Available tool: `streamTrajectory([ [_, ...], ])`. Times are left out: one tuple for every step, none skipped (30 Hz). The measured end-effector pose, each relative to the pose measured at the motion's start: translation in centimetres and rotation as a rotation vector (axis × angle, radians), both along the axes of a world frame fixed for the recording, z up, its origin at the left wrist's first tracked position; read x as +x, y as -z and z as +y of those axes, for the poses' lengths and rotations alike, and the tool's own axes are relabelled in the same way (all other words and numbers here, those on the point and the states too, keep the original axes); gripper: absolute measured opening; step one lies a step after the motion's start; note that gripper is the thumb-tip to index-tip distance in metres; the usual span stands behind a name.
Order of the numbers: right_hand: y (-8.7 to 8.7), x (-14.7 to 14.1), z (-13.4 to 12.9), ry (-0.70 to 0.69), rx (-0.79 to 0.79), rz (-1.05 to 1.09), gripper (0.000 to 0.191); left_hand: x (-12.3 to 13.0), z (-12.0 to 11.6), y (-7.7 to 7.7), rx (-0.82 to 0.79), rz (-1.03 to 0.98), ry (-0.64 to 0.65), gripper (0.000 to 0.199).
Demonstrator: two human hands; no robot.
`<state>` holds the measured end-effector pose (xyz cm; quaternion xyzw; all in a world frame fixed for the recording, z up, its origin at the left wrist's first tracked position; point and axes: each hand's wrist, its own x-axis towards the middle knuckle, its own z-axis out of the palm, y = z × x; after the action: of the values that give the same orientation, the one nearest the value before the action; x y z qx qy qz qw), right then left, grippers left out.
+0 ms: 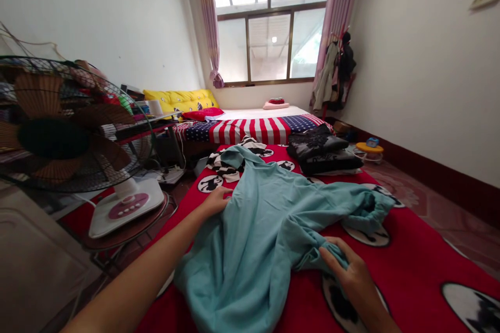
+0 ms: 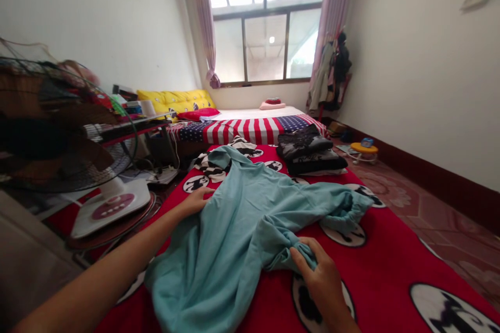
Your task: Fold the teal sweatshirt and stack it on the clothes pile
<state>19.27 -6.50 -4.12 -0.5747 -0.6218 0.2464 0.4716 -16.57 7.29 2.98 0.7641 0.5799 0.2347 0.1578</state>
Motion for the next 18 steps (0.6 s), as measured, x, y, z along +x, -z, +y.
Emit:
streamTrajectory([
  [-0.1, 0.0, 0.0, 0.001, 0.005, -0.002, 0.035, 1.1, 0.0, 0.1, -0.010, 0.030, 0.033, 0.035],
  [-0.1, 0.0, 0.0, 0.002, 0.011, -0.004, 0.035, 2.4, -0.2, 0.2, -0.019, 0.064, 0.061, 0.035],
  [-0.2, 0.0, 0.0, 0.003, 0.016, -0.007, 0.035, 3.7, -0.6, 0.3, -0.026, 0.102, 0.084, 0.037],
  [-0.3, 0.0, 0.0, 0.005, 0.020, -0.007, 0.035, 5.0, -1.3, 0.4, -0.032, 0.139, 0.103, 0.039],
  [-0.3, -0.1, 0.0, 0.006, 0.022, -0.006, 0.035, 6.3, -2.2, 0.5, -0.040, 0.172, 0.118, 0.043],
  [-0.4, -0.1, 0.0, 0.008, 0.025, -0.001, 0.035, 7.7, -3.3, 0.7, -0.045, 0.214, 0.136, 0.045],
  [-0.4, -0.1, 0.0, 0.008, 0.025, 0.004, 0.035, 8.9, -4.6, 0.8, -0.042, 0.271, 0.164, 0.045],
  [-0.4, -0.1, 0.0, 0.006, 0.024, 0.007, 0.035, 10.1, -6.0, 0.9, -0.030, 0.341, 0.201, 0.041],
  [-0.3, -0.1, 0.0, 0.003, 0.021, 0.008, 0.035, 11.1, -7.4, 0.8, -0.008, 0.425, 0.257, 0.035],
  [-0.2, 0.0, 0.0, 0.000, 0.017, 0.007, 0.034, 11.9, -8.6, 0.6, 0.019, 0.499, 0.327, 0.031],
  [-0.1, 0.0, 0.0, -0.002, 0.012, 0.004, 0.034, 12.4, -9.6, 0.1, 0.051, 0.554, 0.407, 0.029],
  [0.0, 0.0, 0.0, -0.003, 0.006, 0.002, 0.034, 12.4, -10.3, -0.6, 0.085, 0.575, 0.479, 0.028],
  [0.0, 0.1, 0.0, -0.003, -0.001, 0.002, 0.034, 12.0, -10.5, -1.7, 0.126, 0.556, 0.515, 0.029],
  [0.1, 0.1, -0.1, 0.001, -0.006, 0.003, 0.035, 11.1, -10.3, -3.1, 0.188, 0.506, 0.496, 0.030],
  [0.1, 0.1, -0.1, 0.003, -0.010, 0.005, 0.035, 9.8, -9.7, -4.7, 0.256, 0.448, 0.429, 0.028],
  [0.1, 0.1, -0.1, 0.001, -0.013, 0.007, 0.035, 8.1, -8.7, -6.5, 0.370, 0.363, 0.260, 0.025],
  [0.0, 0.0, -0.2, -0.006, -0.017, 0.010, 0.035, 6.1, -7.4, -8.1, 0.494, 0.262, 0.022, 0.025],
  [0.0, 0.0, -0.2, -0.014, -0.020, 0.014, 0.034, 4.0, -6.0, -9.5, 0.556, 0.217, -0.130, 0.031],
])
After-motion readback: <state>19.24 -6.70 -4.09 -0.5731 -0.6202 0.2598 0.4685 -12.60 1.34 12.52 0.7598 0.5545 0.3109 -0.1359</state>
